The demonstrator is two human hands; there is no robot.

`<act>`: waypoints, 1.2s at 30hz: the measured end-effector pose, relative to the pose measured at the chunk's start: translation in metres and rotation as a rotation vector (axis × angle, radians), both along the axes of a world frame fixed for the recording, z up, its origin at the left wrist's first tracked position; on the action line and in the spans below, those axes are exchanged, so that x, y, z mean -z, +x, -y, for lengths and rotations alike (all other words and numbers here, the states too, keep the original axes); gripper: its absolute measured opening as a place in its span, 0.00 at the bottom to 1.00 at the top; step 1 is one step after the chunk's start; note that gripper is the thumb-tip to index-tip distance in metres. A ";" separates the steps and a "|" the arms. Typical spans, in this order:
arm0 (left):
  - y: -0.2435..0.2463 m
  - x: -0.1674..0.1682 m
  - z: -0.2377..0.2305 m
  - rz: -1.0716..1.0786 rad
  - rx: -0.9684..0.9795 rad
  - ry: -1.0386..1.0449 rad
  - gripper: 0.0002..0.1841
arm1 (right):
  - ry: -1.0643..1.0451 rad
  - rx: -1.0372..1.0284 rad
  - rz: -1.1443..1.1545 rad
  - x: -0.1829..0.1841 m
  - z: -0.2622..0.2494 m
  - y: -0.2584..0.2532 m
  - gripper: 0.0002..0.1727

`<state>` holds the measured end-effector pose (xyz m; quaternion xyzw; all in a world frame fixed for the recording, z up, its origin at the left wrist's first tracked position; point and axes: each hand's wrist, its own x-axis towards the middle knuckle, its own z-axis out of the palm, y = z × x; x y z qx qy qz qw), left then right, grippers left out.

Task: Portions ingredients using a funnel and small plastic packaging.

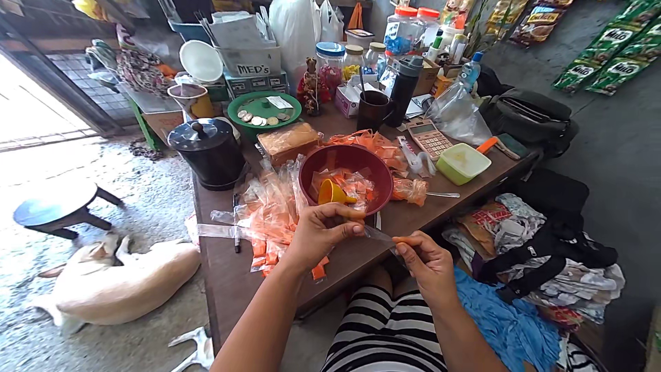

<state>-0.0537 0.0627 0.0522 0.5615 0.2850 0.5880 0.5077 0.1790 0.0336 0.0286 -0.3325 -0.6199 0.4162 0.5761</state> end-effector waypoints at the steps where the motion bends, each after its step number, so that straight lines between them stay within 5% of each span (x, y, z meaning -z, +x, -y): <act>1: -0.001 0.001 -0.002 -0.004 0.024 0.008 0.09 | -0.001 0.000 -0.005 0.000 0.000 0.000 0.09; 13: 0.005 0.004 -0.001 -0.095 -0.101 0.064 0.02 | 0.001 -0.008 0.004 0.002 -0.001 -0.001 0.09; 21: 0.005 0.009 -0.004 -0.293 -0.185 0.220 0.17 | 0.030 -0.020 0.037 0.004 -0.001 -0.006 0.09; 24: 0.004 0.010 -0.003 -0.250 -0.206 0.213 0.19 | 0.034 -0.025 0.032 0.005 -0.001 -0.008 0.10; 31: 0.002 0.004 0.000 -0.068 -0.081 0.078 0.01 | 0.036 0.021 0.020 0.007 -0.002 -0.004 0.09; 36: 0.003 0.001 0.000 -0.068 -0.060 0.061 0.07 | 0.039 0.047 -0.001 0.008 -0.003 -0.002 0.09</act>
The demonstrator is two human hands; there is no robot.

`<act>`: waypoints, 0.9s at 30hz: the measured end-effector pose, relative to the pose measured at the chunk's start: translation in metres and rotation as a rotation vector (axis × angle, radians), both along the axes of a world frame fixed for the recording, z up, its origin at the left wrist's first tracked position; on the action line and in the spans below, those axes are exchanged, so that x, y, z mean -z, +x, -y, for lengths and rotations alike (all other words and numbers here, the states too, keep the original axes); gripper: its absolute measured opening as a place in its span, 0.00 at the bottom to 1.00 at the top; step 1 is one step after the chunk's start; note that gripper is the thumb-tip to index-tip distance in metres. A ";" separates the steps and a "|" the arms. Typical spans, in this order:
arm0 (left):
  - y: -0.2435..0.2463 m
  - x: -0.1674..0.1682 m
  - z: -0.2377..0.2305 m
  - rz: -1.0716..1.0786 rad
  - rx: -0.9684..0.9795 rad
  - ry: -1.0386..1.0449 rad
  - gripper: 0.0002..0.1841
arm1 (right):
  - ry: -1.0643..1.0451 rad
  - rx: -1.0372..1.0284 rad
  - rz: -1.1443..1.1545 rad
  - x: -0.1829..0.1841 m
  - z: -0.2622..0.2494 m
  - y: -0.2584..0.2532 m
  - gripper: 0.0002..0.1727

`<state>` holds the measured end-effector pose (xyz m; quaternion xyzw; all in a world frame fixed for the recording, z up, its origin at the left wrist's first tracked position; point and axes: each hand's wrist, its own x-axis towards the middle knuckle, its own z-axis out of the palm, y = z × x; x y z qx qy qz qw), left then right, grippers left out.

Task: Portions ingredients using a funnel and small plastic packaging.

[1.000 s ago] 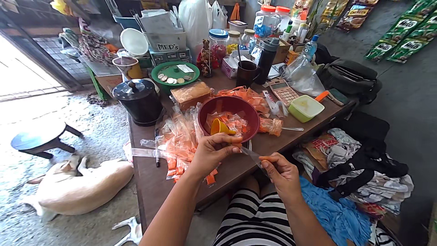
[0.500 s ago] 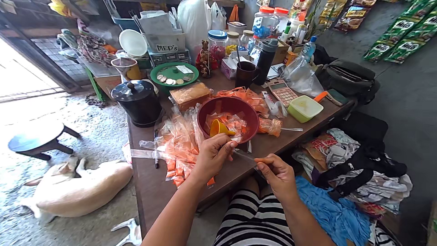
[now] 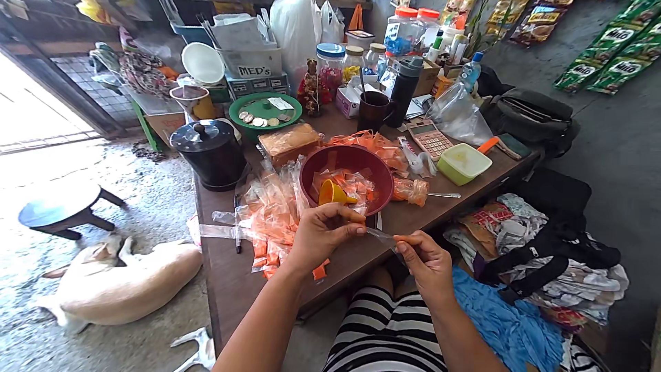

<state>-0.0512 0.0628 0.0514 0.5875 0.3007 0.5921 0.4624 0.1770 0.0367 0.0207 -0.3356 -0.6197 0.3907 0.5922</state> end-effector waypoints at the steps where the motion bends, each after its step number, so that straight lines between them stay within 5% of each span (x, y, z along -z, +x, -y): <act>1: -0.001 0.000 -0.001 -0.003 0.025 0.002 0.08 | 0.001 0.000 -0.002 0.000 0.000 0.000 0.09; 12: 0.002 0.007 -0.003 -0.071 -0.035 0.018 0.03 | -0.013 -0.021 -0.001 0.003 0.000 -0.001 0.09; 18: 0.003 0.006 -0.002 -0.225 -0.127 0.009 0.12 | 0.000 -0.036 0.016 0.005 0.000 -0.005 0.10; 22: 0.002 0.007 -0.002 -0.156 -0.152 0.038 0.13 | 0.019 -0.039 0.016 0.004 0.001 -0.005 0.10; 27: 0.001 0.004 -0.001 0.009 -0.030 0.018 0.02 | 0.011 -0.007 0.013 0.004 0.001 -0.003 0.09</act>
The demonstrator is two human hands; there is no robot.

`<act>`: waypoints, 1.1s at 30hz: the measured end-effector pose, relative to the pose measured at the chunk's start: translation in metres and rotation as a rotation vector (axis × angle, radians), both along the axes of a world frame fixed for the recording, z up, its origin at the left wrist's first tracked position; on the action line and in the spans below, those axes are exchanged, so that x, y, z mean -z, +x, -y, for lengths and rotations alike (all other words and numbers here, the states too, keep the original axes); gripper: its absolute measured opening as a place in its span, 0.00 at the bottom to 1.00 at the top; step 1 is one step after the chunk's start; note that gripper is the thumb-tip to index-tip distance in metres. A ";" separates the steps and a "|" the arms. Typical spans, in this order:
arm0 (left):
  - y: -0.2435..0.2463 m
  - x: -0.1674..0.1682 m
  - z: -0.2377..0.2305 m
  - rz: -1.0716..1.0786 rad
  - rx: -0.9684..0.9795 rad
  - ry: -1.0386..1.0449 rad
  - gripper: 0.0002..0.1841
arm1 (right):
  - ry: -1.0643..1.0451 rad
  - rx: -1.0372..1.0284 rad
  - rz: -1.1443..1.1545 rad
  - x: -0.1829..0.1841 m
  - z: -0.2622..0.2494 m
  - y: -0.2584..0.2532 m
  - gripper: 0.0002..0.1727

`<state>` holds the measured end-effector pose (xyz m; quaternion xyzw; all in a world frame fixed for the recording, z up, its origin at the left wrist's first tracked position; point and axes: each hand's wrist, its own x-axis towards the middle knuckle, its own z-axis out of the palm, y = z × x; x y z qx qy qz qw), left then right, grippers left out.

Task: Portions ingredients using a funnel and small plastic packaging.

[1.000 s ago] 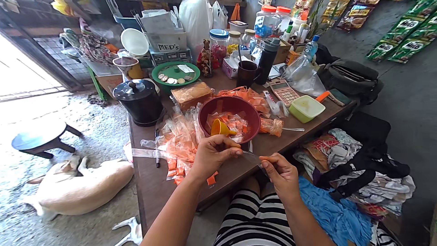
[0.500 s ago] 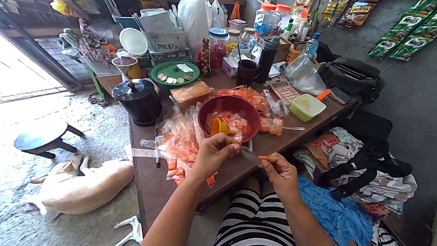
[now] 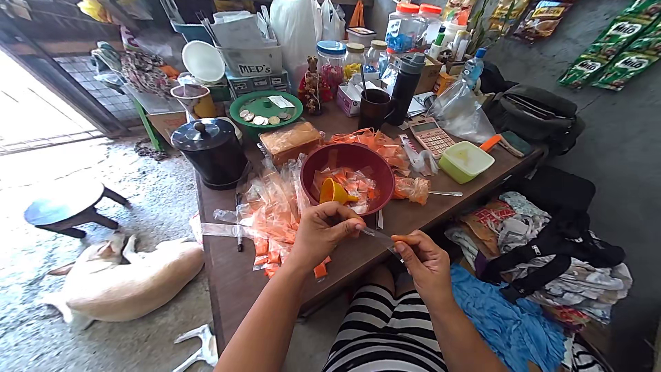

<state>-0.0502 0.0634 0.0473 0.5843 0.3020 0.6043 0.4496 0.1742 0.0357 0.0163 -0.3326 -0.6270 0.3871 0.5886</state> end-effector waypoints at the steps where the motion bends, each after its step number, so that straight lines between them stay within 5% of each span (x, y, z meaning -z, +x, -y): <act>1: 0.000 0.000 0.000 0.009 0.010 0.006 0.01 | -0.001 0.006 0.003 0.000 0.000 0.001 0.09; 8: -0.003 0.002 -0.004 -0.088 0.034 0.068 0.07 | -0.037 0.054 -0.006 -0.001 -0.002 0.004 0.09; 16: 0.002 0.002 -0.001 -0.125 -0.036 0.023 0.02 | 0.221 0.217 0.476 -0.004 -0.011 -0.007 0.25; 25: 0.007 -0.002 0.002 -0.162 -0.028 0.023 0.02 | 0.450 0.177 0.437 -0.010 -0.027 -0.023 0.10; 33: 0.009 0.001 -0.003 -0.371 -0.151 0.355 0.13 | 0.404 0.150 0.421 -0.009 -0.022 -0.026 0.15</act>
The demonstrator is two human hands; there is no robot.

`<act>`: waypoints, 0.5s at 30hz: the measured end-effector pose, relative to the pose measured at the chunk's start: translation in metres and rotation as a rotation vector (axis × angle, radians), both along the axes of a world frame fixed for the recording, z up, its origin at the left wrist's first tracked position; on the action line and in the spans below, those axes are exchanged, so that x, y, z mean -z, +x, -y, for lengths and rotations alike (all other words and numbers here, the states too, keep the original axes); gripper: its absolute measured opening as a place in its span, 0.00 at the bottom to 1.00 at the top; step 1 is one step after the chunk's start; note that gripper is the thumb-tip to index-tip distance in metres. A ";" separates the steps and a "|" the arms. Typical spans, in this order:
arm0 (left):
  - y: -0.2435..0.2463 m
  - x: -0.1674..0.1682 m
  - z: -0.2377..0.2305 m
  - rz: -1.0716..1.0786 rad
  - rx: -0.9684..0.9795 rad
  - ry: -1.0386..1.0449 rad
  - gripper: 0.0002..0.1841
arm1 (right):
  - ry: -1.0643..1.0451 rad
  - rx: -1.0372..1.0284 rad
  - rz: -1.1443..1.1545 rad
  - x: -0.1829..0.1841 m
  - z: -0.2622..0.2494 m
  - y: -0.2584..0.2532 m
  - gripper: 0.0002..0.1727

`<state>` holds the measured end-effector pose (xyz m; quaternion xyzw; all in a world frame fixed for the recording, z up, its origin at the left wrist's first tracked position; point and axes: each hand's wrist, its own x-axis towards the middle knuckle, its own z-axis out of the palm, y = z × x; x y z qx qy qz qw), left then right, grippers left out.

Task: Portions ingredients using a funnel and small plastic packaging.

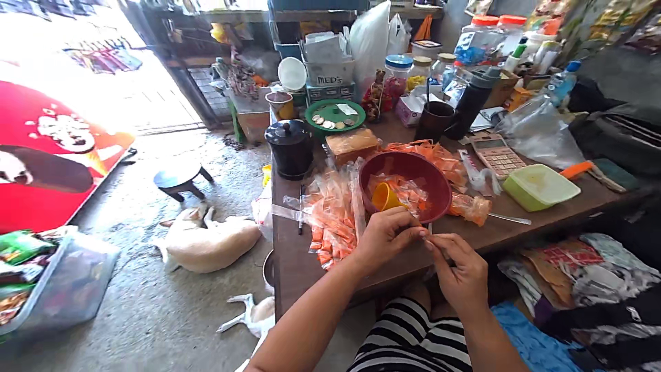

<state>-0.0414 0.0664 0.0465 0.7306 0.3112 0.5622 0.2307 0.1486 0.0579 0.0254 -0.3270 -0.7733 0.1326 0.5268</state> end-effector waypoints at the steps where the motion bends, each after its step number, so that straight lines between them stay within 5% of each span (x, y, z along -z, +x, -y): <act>1: 0.001 0.000 0.000 -0.028 0.002 0.020 0.14 | -0.029 -0.014 -0.011 0.000 0.001 0.000 0.15; 6: 0.001 0.002 0.001 -0.034 0.065 0.057 0.19 | -0.121 -0.077 -0.046 0.001 0.008 0.001 0.14; 15: -0.002 0.008 0.000 0.143 0.106 -0.059 0.12 | -0.287 -0.172 -0.156 -0.002 0.012 0.003 0.12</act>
